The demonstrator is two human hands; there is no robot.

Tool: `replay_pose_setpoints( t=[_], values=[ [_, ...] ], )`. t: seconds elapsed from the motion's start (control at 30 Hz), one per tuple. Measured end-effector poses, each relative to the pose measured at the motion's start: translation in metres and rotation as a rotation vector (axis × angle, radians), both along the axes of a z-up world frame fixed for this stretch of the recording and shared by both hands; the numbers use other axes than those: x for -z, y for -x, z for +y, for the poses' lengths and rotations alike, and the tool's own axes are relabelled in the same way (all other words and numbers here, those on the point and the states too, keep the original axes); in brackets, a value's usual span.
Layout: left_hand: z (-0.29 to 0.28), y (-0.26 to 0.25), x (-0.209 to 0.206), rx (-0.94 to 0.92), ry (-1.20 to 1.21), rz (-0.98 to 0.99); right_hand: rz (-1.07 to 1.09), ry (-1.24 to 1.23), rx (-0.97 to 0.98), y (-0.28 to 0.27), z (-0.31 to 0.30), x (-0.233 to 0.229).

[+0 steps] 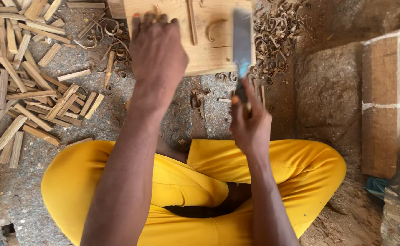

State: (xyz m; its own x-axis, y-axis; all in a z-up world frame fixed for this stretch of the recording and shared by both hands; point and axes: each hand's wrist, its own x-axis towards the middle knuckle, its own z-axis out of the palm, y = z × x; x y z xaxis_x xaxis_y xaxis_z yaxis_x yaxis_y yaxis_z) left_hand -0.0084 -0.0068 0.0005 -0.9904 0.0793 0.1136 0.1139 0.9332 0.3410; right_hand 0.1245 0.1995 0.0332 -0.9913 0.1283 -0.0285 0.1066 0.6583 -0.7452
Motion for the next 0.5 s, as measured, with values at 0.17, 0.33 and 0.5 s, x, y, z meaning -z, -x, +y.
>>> replay_pose_setpoints(
  t=[0.17, 0.33, 0.5],
  values=[
    [0.015, 0.001, 0.018, 0.066, 0.035, 0.089, 0.003, -0.176, -0.133, -0.025, -0.002, 0.014],
    [0.035, -0.003, 0.027, 0.184, 0.019, 0.016, -0.038, -0.296, -0.076, -0.013, 0.009, 0.023],
    [0.035, 0.000, 0.038, 0.170, 0.114, 0.018, -0.018, -0.198, 0.107, -0.010, 0.031, 0.015]
  ],
)
